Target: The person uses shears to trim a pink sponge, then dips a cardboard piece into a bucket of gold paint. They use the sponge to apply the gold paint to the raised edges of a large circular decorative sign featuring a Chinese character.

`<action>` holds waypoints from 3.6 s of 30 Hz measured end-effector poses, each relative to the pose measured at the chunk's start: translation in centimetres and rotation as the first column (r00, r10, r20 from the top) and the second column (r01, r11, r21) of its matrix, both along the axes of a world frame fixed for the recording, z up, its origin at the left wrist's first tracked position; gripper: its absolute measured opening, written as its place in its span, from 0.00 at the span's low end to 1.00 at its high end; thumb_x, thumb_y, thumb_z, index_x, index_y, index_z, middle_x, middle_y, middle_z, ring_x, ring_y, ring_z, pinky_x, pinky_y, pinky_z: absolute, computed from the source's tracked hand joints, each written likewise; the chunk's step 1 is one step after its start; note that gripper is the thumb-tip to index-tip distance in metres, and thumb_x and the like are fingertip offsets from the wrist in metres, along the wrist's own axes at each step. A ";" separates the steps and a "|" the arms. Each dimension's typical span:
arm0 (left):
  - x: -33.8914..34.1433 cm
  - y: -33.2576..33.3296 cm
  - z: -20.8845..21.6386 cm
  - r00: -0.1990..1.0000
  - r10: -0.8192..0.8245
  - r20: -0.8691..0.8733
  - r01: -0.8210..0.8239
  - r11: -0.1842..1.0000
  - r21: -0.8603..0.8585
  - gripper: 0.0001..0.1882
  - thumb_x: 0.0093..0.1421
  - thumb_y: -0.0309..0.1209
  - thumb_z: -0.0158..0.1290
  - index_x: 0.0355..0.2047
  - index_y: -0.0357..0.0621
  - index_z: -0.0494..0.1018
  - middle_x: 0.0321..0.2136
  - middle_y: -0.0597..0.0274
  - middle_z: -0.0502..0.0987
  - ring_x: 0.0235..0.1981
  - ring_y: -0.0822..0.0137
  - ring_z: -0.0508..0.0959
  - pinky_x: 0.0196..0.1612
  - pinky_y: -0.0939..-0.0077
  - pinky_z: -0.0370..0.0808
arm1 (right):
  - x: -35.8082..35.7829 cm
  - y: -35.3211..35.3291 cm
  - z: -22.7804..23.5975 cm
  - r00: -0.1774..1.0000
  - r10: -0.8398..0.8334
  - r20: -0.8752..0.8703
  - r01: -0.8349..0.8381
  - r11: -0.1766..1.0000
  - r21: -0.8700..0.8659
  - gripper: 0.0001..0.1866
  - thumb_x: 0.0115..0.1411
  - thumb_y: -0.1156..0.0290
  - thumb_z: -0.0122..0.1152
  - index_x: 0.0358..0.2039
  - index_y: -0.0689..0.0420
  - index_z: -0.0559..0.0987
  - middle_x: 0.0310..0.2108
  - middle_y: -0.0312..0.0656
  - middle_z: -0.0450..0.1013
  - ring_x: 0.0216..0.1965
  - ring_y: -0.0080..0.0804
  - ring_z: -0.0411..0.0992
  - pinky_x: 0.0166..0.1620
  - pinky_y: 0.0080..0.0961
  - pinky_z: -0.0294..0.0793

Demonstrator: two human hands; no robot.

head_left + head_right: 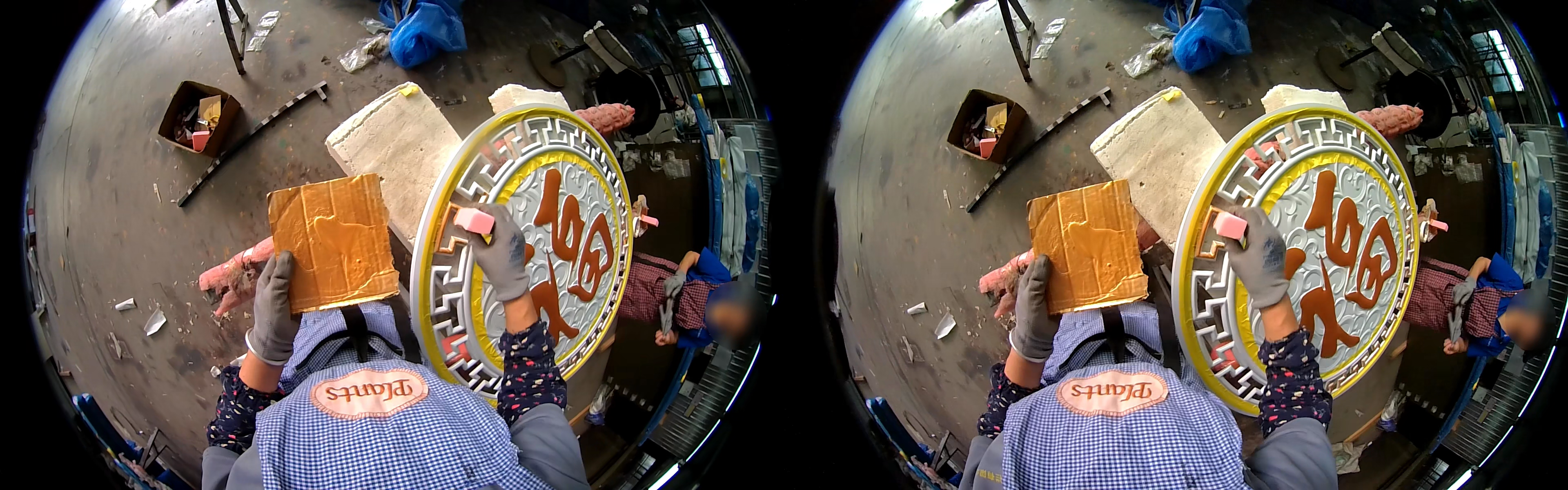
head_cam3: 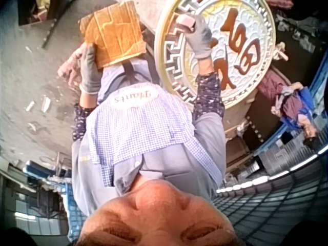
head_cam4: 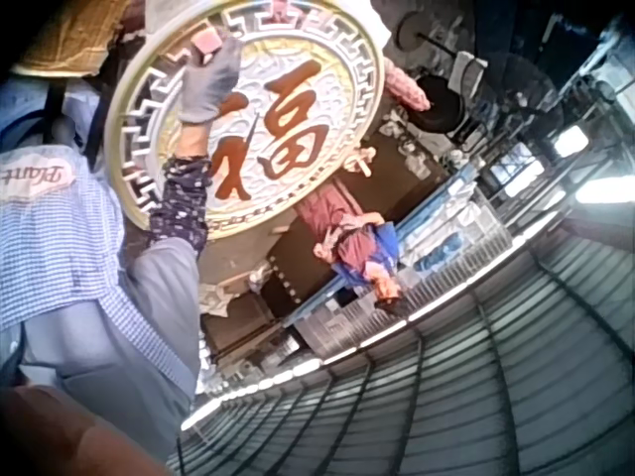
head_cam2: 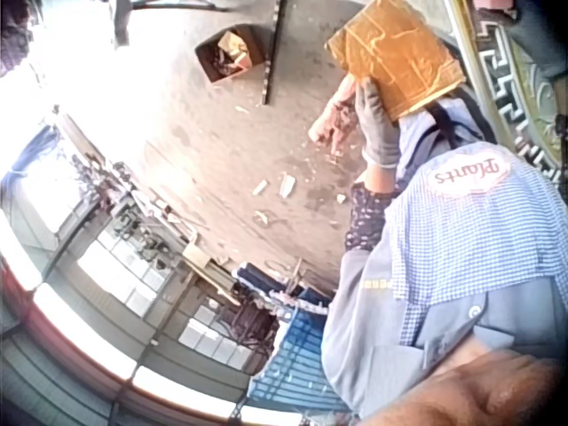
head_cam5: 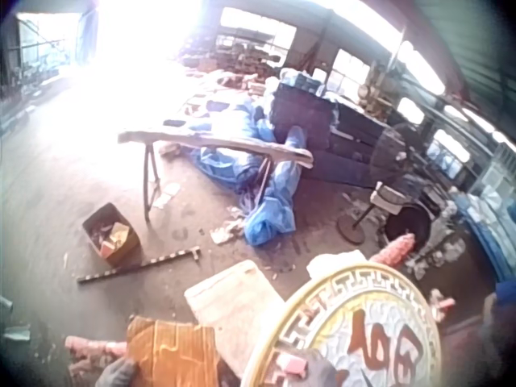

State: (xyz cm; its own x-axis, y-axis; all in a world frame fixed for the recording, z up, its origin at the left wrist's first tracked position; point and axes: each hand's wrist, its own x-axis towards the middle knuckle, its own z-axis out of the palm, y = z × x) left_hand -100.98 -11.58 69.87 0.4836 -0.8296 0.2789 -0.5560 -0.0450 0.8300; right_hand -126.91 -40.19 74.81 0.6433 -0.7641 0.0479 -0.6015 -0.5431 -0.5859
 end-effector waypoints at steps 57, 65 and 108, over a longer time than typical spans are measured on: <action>-3.9 -2.2 4.8 0.266 0.143 -0.953 0.021 0.988 0.154 0.28 0.76 0.47 0.48 0.65 0.37 0.69 0.54 0.63 0.78 0.52 0.74 0.77 0.55 0.77 0.74 | 7.0 9.5 8.1 0.961 0.233 0.146 -0.218 0.969 -0.112 0.18 0.54 0.71 0.73 0.45 0.56 0.79 0.37 0.46 0.79 0.36 0.49 0.80 0.39 0.40 0.79; -4.7 -2.2 4.5 0.314 0.166 -0.935 0.006 0.984 0.177 0.26 0.76 0.47 0.48 0.62 0.37 0.71 0.51 0.62 0.79 0.50 0.74 0.77 0.55 0.77 0.74 | 5.5 11.3 8.8 0.968 0.250 -0.032 -0.252 0.965 -0.066 0.19 0.50 0.70 0.71 0.44 0.55 0.79 0.37 0.44 0.78 0.36 0.48 0.79 0.40 0.40 0.78; -3.3 -3.7 2.6 0.411 0.191 -0.892 -0.042 0.981 0.190 0.25 0.77 0.46 0.48 0.60 0.37 0.71 0.48 0.67 0.79 0.46 0.78 0.78 0.47 0.82 0.76 | -4.6 -2.7 0.1 0.994 0.092 -0.063 -0.092 0.996 0.001 0.18 0.56 0.72 0.72 0.46 0.56 0.79 0.42 0.47 0.78 0.44 0.51 0.79 0.47 0.40 0.78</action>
State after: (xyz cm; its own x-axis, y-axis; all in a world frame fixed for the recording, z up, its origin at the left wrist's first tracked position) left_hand -104.30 -15.32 72.49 0.4877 -0.7328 -0.4745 0.5297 -0.1836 0.8281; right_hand -131.52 -42.94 74.92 0.7126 -0.7016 0.0062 -0.5847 -0.5987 -0.5475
